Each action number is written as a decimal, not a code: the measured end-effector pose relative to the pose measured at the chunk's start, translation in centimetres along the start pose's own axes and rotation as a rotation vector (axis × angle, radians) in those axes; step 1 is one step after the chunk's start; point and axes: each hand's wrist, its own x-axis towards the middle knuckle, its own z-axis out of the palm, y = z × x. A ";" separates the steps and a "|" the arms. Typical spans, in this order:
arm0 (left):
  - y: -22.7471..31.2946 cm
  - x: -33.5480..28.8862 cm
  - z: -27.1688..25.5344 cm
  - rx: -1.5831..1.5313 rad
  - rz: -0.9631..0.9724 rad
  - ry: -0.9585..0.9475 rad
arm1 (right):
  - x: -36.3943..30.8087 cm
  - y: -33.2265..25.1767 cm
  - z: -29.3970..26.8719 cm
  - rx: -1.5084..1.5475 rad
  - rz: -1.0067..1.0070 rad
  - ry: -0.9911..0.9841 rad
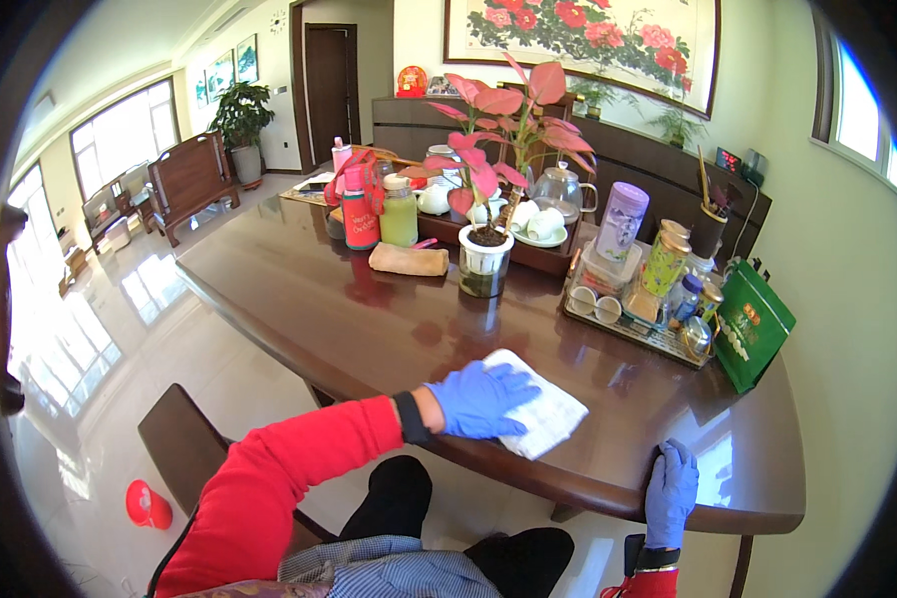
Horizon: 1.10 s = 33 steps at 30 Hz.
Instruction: The person wipes the surface of a wooden dining table with a white cloth while wearing blue gloves. They move the cloth across the table in repeated strokes, cleaning around items such as a potted plant, thermos, and tea set.
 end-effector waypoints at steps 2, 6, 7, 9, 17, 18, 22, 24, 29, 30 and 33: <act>-2.3 -1.6 -0.5 0.006 -0.045 0.017 | 0.1 -0.3 0.0 0.007 -0.030 0.019; -7.5 -5.5 -2.7 0.025 -0.255 -0.056 | 0.1 -0.6 -0.1 -0.027 -0.072 0.055; -8.8 -6.5 -3.2 0.036 -0.322 -0.084 | 0.1 -0.7 -0.2 -0.051 -0.067 0.049; -11.5 -8.4 -4.0 0.044 -0.446 -0.111 | 0.2 -0.7 -0.3 -0.049 -0.050 0.027; -21.3 -14.7 -6.6 0.068 -0.972 -0.123 | 0.1 -0.9 -0.2 -0.012 -0.030 0.033; -22.0 -14.9 -6.6 0.082 -0.977 -0.139 | 0.0 -0.8 -0.2 -0.014 -0.029 0.033; -23.0 -14.1 -6.2 0.083 -0.985 -0.178 | 0.0 -0.8 0.0 -0.015 -0.004 0.030; -22.5 -12.7 -5.5 0.065 -0.860 -0.130 | -0.1 -0.8 0.0 -0.009 0.008 0.021; -19.3 -8.9 -4.2 0.071 -0.619 -0.190 | -0.1 -0.7 0.0 -0.014 0.018 0.012; -18.8 -9.0 -4.2 0.057 -0.624 -0.193 | -0.2 -0.6 0.0 -0.010 0.016 0.008; -19.1 -10.6 -5.0 0.058 -0.638 -0.167 | -0.1 -0.3 0.0 -0.006 0.029 -0.023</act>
